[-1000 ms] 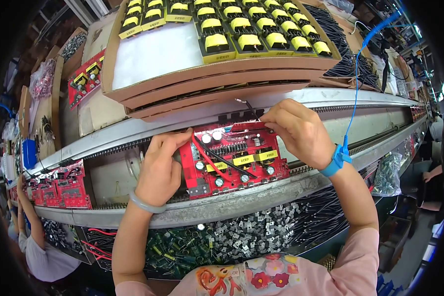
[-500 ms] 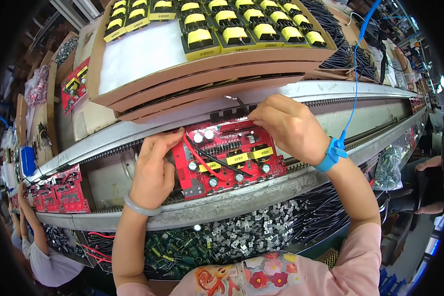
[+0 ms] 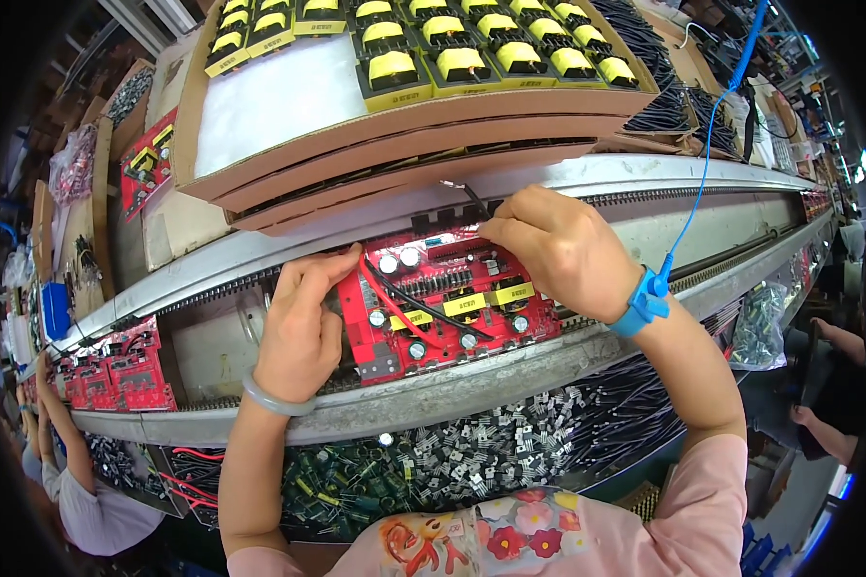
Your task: The person assembles circuit boards on an assembly line by picking up electronic components, capacitors, transformers, and wires from trays and boxes, inserting them into each board, and sliding the boards along the track.
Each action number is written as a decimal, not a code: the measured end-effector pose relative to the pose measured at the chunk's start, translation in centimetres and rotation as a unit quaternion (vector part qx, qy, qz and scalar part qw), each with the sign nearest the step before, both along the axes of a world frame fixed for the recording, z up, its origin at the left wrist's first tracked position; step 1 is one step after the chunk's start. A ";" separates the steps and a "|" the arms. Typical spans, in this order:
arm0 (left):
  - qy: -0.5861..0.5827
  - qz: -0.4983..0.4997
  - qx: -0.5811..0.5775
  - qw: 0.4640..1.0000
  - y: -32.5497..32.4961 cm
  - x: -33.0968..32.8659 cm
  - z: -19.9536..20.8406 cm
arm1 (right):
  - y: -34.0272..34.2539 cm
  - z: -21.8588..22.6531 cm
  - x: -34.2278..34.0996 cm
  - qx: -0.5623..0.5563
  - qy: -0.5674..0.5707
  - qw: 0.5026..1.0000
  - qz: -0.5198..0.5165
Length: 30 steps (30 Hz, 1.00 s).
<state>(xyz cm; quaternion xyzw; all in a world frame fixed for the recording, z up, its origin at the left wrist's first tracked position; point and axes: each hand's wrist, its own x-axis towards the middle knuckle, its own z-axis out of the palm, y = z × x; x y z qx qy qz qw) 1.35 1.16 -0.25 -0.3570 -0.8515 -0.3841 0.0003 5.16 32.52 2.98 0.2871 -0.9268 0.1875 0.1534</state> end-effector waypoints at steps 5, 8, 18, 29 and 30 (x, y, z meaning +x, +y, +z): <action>-0.044 0.004 -0.006 0.999 1.3 0.3 -0.6 | -0.2 1.2 2.4 0.027 0.057 0.997 -0.041; -0.112 0.004 -0.017 0.994 -2.4 -0.3 -0.9 | -5.2 0.2 4.6 -0.031 0.062 0.996 0.065; -0.216 -0.054 0.059 0.973 4.3 -1.2 -2.3 | -6.6 -3.6 8.9 0.105 -0.009 0.990 0.096; -0.156 -0.188 0.068 0.967 20.4 -1.7 -3.6 | 3.5 -0.7 13.7 0.195 0.033 0.978 -0.063; -0.145 -0.201 0.073 0.966 22.1 -1.7 -4.0 | 4.6 -0.5 14.2 0.209 0.041 0.972 -0.094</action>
